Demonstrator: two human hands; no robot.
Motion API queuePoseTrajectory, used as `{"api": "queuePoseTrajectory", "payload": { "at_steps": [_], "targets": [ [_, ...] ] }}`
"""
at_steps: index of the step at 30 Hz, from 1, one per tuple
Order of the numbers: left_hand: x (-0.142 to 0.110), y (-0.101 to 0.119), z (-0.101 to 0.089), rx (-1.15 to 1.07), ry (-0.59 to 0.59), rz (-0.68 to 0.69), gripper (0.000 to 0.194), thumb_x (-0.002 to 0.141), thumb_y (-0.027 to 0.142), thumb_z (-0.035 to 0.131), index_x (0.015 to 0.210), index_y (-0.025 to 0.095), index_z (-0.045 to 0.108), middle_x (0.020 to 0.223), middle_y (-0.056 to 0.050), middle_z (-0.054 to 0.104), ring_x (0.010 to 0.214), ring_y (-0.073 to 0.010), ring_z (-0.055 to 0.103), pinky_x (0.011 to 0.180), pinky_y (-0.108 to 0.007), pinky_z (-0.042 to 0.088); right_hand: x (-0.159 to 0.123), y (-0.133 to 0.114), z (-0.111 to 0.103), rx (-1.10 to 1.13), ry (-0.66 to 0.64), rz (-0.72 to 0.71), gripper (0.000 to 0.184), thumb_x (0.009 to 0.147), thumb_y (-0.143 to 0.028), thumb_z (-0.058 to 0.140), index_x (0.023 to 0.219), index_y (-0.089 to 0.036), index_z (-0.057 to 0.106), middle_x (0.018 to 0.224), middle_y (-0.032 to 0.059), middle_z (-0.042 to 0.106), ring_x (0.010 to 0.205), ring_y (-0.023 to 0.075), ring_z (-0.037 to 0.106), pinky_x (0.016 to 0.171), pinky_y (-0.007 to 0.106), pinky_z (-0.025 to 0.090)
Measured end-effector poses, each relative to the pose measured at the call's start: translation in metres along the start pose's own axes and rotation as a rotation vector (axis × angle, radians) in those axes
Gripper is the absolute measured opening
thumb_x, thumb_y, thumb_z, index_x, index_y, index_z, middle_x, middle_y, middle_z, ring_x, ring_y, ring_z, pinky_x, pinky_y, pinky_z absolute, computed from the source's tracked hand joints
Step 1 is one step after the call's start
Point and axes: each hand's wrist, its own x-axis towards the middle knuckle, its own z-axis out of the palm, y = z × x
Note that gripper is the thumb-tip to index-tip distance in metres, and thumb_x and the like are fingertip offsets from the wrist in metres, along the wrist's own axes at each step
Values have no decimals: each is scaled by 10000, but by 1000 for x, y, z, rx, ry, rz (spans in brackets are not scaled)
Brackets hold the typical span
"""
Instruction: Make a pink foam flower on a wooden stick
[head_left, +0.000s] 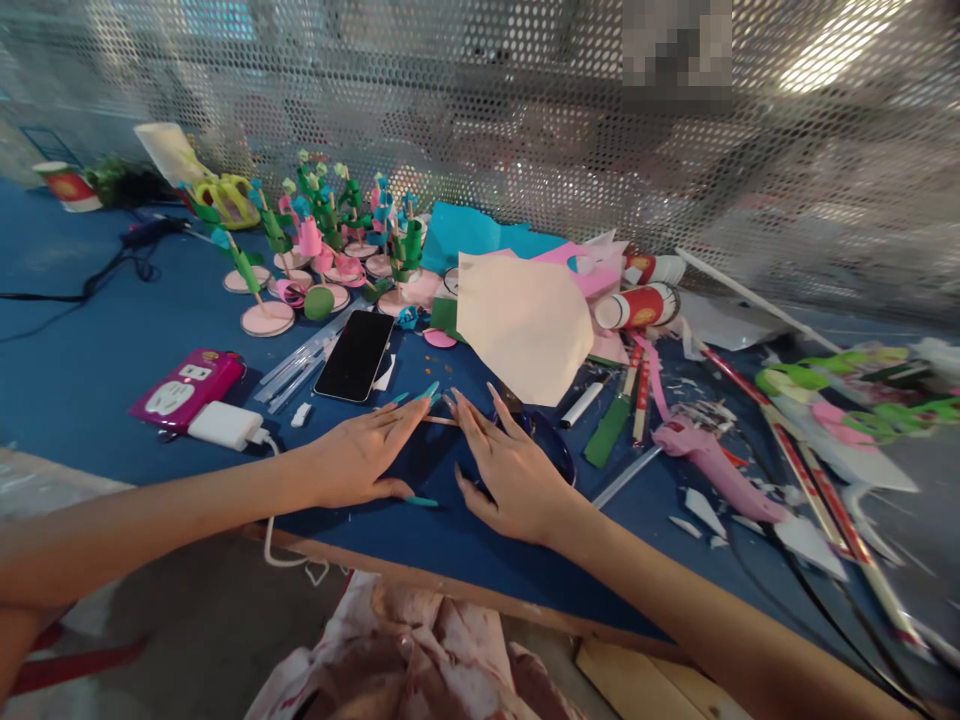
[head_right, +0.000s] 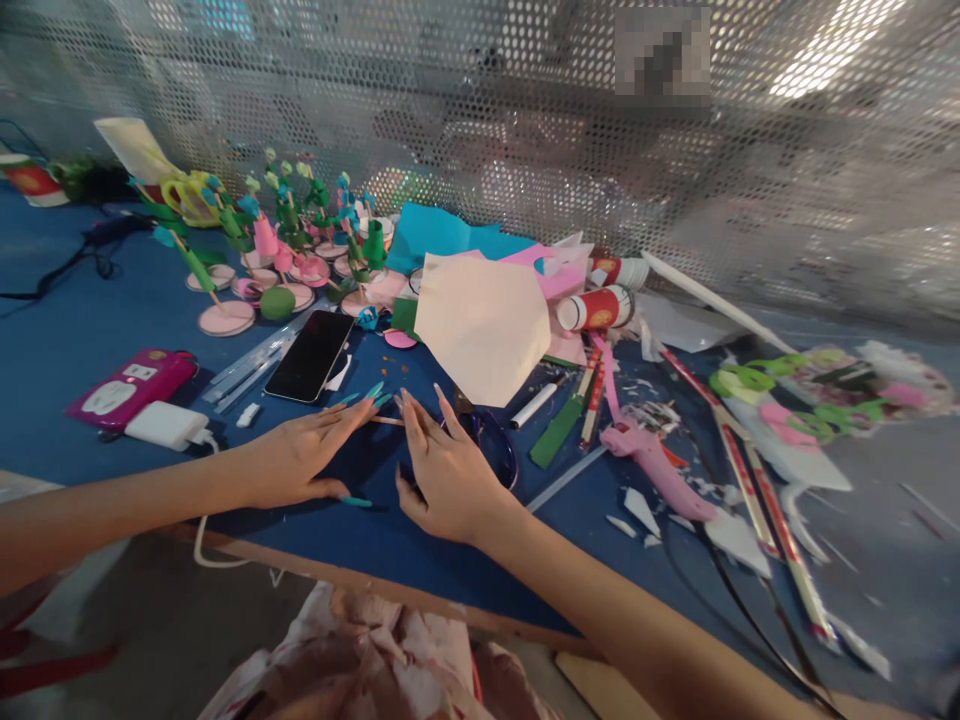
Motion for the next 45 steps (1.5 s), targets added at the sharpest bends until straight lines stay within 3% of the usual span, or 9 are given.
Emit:
{"api": "queuePoseTrajectory", "payload": {
  "at_steps": [10,15,19,24,31,38,45],
  "targets": [
    [-9,10,2,2,-13,3,1059,807,512,577,1427,129,-192,1499,-241,175,1392,-309,208,1106,-393,240,-8,-18,3,-45,15,41,908,890,-435,389,1408,55,-172,1400,343,324,1324,351,348,1075,605,266],
    [-9,13,1,18,-43,-18,1061,809,523,569,1427,128,-198,1508,-227,154,1406,-293,158,1118,-399,216,-11,-28,6,-21,27,90,947,883,-484,401,1408,32,-195,1457,318,229,1369,359,242,1080,596,263],
    [-6,11,0,30,-50,-12,1064,800,567,548,1436,113,-174,1515,-230,106,1414,-302,101,1125,-415,188,-10,-29,12,47,-36,78,961,883,-500,391,1397,53,-203,1462,329,203,1374,360,231,1081,573,279],
    [2,6,0,29,-42,14,1031,800,709,350,1437,75,-155,1508,-252,89,1415,-316,71,1129,-443,152,-1,-27,19,114,-71,127,998,847,-634,336,1420,95,-31,1455,339,207,1385,377,174,1091,582,250],
    [17,-7,1,29,-12,11,978,844,664,330,1430,57,-166,1506,-265,33,1410,-335,-6,1127,-487,111,21,-14,16,119,-96,191,976,861,-661,181,1388,155,91,1452,360,155,1390,363,140,1125,559,175],
    [27,-12,-10,7,-18,-17,950,868,639,304,1407,76,-239,1505,-269,35,1414,-316,15,1123,-488,123,31,2,15,179,-75,184,968,857,-673,120,1415,101,-43,1437,348,238,1373,334,241,1117,583,167],
    [12,-2,-1,27,-17,4,1017,844,599,434,1402,112,-263,1514,-252,25,1413,-325,45,1120,-455,181,16,-7,1,265,-106,160,960,866,-662,191,1417,41,-159,1372,303,411,1329,320,352,1114,567,208]
  ]
}}
